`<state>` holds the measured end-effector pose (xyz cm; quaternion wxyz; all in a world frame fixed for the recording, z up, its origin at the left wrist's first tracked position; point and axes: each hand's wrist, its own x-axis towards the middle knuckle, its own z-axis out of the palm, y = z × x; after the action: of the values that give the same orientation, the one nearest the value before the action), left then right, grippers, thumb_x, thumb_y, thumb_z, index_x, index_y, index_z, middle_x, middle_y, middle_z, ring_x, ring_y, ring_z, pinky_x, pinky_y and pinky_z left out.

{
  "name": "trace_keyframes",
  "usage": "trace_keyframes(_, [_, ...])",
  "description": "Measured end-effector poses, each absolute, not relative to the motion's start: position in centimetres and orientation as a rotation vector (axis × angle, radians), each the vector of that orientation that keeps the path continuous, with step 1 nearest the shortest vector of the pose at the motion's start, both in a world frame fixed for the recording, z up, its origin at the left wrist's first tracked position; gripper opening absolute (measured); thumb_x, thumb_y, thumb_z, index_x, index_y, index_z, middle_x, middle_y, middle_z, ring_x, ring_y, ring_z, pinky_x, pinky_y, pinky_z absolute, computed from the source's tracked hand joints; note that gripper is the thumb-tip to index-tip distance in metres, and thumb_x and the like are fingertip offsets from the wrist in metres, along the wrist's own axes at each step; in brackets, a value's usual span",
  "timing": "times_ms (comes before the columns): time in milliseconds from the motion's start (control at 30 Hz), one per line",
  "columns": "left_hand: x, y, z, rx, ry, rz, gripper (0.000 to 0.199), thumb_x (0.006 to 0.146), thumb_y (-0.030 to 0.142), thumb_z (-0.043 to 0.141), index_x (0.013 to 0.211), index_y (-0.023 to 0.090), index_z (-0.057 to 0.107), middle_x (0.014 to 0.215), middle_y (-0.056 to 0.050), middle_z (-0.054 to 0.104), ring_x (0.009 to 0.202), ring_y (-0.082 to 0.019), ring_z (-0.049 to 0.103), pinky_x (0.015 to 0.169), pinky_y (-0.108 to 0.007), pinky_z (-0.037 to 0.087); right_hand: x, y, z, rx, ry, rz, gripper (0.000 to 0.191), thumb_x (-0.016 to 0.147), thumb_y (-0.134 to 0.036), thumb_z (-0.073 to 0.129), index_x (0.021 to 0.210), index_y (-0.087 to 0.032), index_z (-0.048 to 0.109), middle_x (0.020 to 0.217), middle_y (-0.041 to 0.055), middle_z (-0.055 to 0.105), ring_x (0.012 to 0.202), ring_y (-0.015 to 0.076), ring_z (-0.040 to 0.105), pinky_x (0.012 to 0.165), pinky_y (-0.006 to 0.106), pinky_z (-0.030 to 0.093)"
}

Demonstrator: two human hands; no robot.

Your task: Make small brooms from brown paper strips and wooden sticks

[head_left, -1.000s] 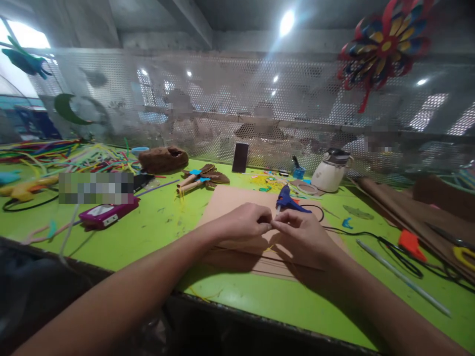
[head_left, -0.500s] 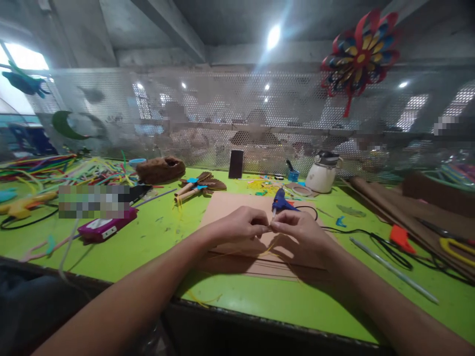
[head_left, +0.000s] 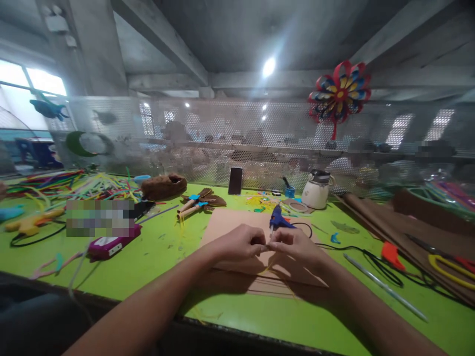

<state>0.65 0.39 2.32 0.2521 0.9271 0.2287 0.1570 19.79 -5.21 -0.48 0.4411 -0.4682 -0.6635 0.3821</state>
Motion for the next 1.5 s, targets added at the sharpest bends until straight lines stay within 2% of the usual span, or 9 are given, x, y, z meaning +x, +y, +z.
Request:
trace_keyframes(200, [0.3, -0.4, 2.2, 2.486, 0.753, 0.384, 0.025, 0.079, 0.035, 0.05, 0.078, 0.014, 0.063, 0.068, 0.0, 0.061, 0.061, -0.012, 0.05, 0.052, -0.02, 0.033, 18.7, -5.7, -1.2, -1.135, -1.546, 1.077, 0.015, 0.073, -0.029, 0.064, 0.072, -0.015, 0.064, 0.07, 0.0016, 0.059, 0.066, 0.0139, 0.053, 0.063, 0.026, 0.042])
trace_keyframes(400, [0.4, -0.9, 2.3, 2.447, 0.798, 0.372, 0.025, 0.078, 0.036, 0.05, 0.077, 0.014, 0.062, 0.063, 0.002, 0.055, 0.057, -0.01, 0.044, 0.049, -0.02, 0.029, 18.9, -5.2, -1.3, -1.154, -1.596, 1.071, 0.017, 0.066, -0.03, 0.067, 0.06, -0.015, 0.061, 0.06, -0.0002, 0.056, 0.059, 0.0129, 0.049, 0.057, 0.024, 0.039])
trace_keyframes(667, [0.1, -0.4, 2.5, 2.452, 0.794, 0.306, 0.016, 0.076, 0.028, 0.05, 0.079, 0.016, 0.061, 0.065, 0.002, 0.055, 0.059, -0.01, 0.044, 0.05, -0.02, 0.03, 19.4, -5.0, -0.7, -1.173, -1.646, 1.018, 0.02, 0.067, -0.032, 0.066, 0.057, -0.015, 0.063, 0.054, -0.0007, 0.054, 0.056, 0.0131, 0.048, 0.055, 0.024, 0.036])
trace_keyframes(867, [-0.2, -0.2, 2.3, 2.402, 0.793, 0.379, 0.018, 0.077, 0.031, 0.051, 0.08, 0.016, 0.061, 0.067, 0.002, 0.057, 0.061, -0.011, 0.046, 0.052, -0.02, 0.032, 19.6, -5.1, 0.0, -1.199, -1.788, 0.846, 0.025, 0.076, -0.034, 0.061, 0.063, -0.015, 0.069, 0.06, 0.0015, 0.058, 0.063, 0.0148, 0.051, 0.059, 0.025, 0.038])
trace_keyframes(1000, [-0.1, 0.3, 2.4, 2.329, 0.77, 0.46, 0.022, 0.078, 0.035, 0.053, 0.077, 0.015, 0.06, 0.069, 0.001, 0.06, 0.064, -0.012, 0.05, 0.054, -0.021, 0.034, 20.2, -4.4, -0.5, -1.15, -1.628, 0.928, 0.035, 0.082, -0.044, 0.054, 0.07, -0.014, 0.067, 0.064, 0.0027, 0.06, 0.062, 0.0153, 0.054, 0.061, 0.027, 0.042])
trace_keyframes(1167, [0.1, 1.8, 3.1, 2.009, 0.674, 0.534, 0.037, 0.076, 0.049, 0.059, 0.083, 0.012, 0.06, 0.067, -0.002, 0.061, 0.055, -0.01, 0.05, 0.054, -0.022, 0.037, 20.9, -3.9, -1.1, -1.236, -1.299, 0.824, 0.041, 0.074, -0.051, 0.058, 0.087, -0.013, 0.066, 0.046, -0.0037, 0.05, 0.043, 0.0116, 0.044, 0.046, 0.026, 0.037])
trace_keyframes(1333, [-0.2, 3.8, 4.6, 1.648, 0.623, 0.705, 0.04, 0.072, 0.047, 0.066, 0.089, 0.011, 0.062, 0.073, -0.004, 0.064, 0.058, -0.009, 0.052, 0.055, -0.021, 0.039, 19.9, -4.6, -0.5, -1.247, -1.29, 0.779, 0.037, 0.066, -0.041, 0.067, 0.092, -0.015, 0.067, 0.058, -0.0022, 0.055, 0.054, 0.0135, 0.051, 0.054, 0.028, 0.042])
trace_keyframes(1400, [-0.3, 4.4, 5.2, 1.526, 0.615, 0.744, 0.035, 0.071, 0.043, 0.069, 0.086, 0.011, 0.063, 0.073, -0.005, 0.063, 0.06, -0.009, 0.054, 0.056, -0.021, 0.04, 19.5, -4.8, -0.5, -1.26, -1.34, 0.813, 0.033, 0.068, -0.043, 0.066, 0.087, -0.016, 0.067, 0.059, -0.0013, 0.056, 0.054, 0.0134, 0.05, 0.054, 0.028, 0.041])
trace_keyframes(1500, [-0.1, 4.8, 6.2, 1.317, 0.637, 0.835, 0.028, 0.068, 0.032, 0.074, 0.082, 0.01, 0.063, 0.068, -0.004, 0.061, 0.058, -0.009, 0.054, 0.055, -0.019, 0.041, 19.1, -5.0, -0.7, -1.28, -1.494, 0.768, 0.035, 0.073, -0.049, 0.06, 0.06, -0.016, 0.063, 0.053, -0.0004, 0.053, 0.053, 0.013, 0.047, 0.054, 0.027, 0.039])
